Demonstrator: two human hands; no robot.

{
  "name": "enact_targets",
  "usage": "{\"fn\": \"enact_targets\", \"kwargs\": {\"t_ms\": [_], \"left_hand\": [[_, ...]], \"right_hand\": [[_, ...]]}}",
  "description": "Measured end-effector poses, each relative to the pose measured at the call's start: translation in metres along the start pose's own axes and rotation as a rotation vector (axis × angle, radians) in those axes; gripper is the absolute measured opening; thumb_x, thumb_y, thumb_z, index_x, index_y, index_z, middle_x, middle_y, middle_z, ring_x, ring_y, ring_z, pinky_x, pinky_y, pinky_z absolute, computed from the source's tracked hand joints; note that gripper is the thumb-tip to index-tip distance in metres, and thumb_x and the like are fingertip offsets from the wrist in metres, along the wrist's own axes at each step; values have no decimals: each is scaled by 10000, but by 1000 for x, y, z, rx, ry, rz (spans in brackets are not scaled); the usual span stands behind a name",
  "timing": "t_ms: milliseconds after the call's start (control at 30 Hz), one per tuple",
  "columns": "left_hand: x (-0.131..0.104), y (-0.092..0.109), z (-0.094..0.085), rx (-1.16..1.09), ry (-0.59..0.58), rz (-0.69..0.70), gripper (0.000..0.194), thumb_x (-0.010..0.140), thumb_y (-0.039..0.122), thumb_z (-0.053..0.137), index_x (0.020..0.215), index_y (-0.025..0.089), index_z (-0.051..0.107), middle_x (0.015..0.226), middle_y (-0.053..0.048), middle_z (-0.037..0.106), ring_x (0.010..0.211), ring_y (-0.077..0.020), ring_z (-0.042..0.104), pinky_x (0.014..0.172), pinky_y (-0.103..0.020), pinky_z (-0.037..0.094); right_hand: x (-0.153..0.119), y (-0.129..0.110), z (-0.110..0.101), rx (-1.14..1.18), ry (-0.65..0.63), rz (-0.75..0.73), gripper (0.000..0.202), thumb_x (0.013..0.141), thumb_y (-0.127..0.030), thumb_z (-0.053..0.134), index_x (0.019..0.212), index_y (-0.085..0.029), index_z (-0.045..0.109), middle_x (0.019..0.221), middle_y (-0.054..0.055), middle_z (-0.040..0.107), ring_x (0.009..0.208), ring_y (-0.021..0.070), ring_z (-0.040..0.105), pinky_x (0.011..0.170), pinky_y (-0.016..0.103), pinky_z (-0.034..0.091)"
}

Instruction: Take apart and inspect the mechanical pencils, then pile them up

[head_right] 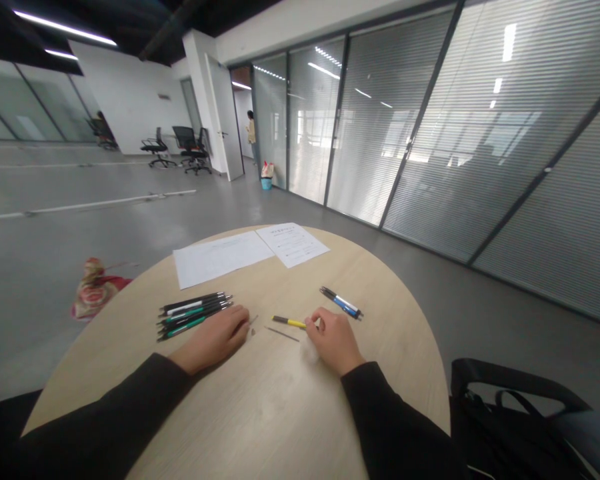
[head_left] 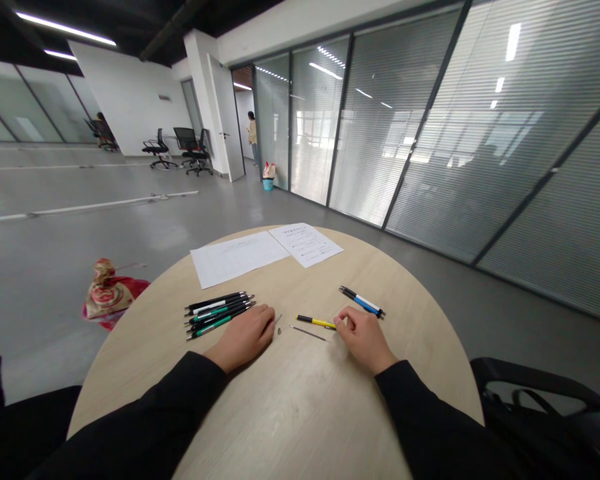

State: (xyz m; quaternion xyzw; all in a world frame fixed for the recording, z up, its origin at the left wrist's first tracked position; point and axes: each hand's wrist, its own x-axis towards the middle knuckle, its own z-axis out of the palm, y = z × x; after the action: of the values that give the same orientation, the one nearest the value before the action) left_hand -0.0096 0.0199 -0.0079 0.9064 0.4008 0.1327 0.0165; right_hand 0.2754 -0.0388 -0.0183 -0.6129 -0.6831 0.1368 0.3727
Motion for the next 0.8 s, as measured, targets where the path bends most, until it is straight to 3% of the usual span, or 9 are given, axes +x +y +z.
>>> {"fn": "enact_targets", "kwargs": {"t_ms": [200, 400, 567, 800], "left_hand": [[1, 2, 0, -58, 44, -38, 213, 1004, 259, 389, 874, 189, 542, 888, -53, 585, 787, -197, 568, 716, -321, 434], [2, 6, -5, -142, 118, 7, 195, 996, 275, 405, 972, 180, 574, 998, -82, 566, 913, -226, 552, 820, -358, 473], [1, 10, -6, -141, 121, 89, 205, 984, 276, 446, 1071, 184, 607, 1109, -109, 558, 1008, -249, 532, 914, -411, 476], [1, 21, -8, -91, 64, 156, 255, 982, 255, 473, 1176, 234, 637, 1219, -113, 555, 1114, -277, 511, 974, -451, 459]], "right_hand": [[2, 5, 3, 1, -34, -40, 223, 912, -257, 542, 729, -183, 645, 635, -5, 582, 616, 140, 521, 604, 262, 338], [3, 12, 6, -1, -37, -84, 143, 912, -184, 549, 839, -178, 672, 834, 44, 618, 810, 184, 564, 746, 296, 420], [2, 19, 8, -57, -103, -79, 101, 875, -142, 605, 917, -175, 691, 903, 61, 622, 895, 208, 568, 835, 325, 434], [2, 21, 9, -114, -156, -67, 111, 890, -123, 596, 918, -176, 689, 906, 58, 634, 903, 202, 567, 839, 311, 423]]}}
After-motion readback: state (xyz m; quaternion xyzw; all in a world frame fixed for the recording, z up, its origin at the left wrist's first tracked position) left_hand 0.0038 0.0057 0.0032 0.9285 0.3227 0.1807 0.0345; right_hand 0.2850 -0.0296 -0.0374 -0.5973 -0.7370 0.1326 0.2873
